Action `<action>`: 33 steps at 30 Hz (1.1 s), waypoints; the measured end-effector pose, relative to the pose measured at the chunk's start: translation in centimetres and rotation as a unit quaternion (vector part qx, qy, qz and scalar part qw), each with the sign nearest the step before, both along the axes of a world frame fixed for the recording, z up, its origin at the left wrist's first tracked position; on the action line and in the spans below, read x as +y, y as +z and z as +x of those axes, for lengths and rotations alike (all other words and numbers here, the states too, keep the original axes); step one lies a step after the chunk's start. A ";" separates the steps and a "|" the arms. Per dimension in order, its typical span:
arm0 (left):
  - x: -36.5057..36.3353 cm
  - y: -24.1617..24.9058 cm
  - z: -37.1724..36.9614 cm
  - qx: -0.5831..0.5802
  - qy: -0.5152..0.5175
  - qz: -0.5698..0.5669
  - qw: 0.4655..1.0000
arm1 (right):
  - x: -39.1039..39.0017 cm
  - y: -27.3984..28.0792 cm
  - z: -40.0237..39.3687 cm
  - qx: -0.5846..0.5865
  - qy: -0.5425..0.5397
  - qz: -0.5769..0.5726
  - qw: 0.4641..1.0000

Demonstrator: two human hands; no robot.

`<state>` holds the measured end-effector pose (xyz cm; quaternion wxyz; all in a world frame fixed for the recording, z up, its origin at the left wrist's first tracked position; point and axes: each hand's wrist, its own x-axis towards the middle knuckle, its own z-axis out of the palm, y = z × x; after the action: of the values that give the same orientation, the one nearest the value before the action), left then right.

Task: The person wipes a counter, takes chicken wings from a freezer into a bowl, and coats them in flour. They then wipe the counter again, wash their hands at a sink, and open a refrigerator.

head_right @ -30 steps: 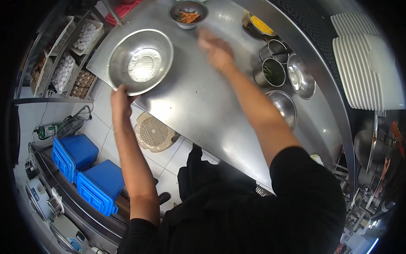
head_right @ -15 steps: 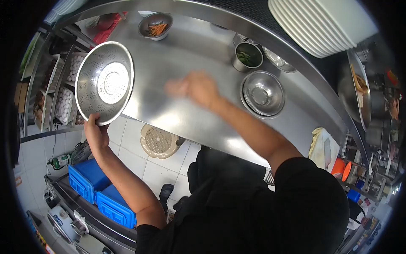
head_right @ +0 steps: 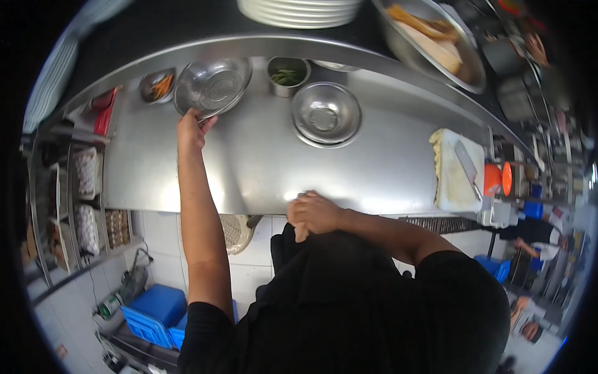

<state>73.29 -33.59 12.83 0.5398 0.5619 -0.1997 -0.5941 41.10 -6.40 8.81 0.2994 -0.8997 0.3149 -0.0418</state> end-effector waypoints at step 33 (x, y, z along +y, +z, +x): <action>-16.0 -8.6 -41.5 0.185 -0.032 0.048 0.981 | 9.2 -3.9 -31.9 0.019 -0.701 -0.161 0.695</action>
<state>31.80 -49.59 4.22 0.5203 0.4605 -0.0857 -0.7141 9.19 2.76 4.95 0.0281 -0.4534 0.8481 -0.2727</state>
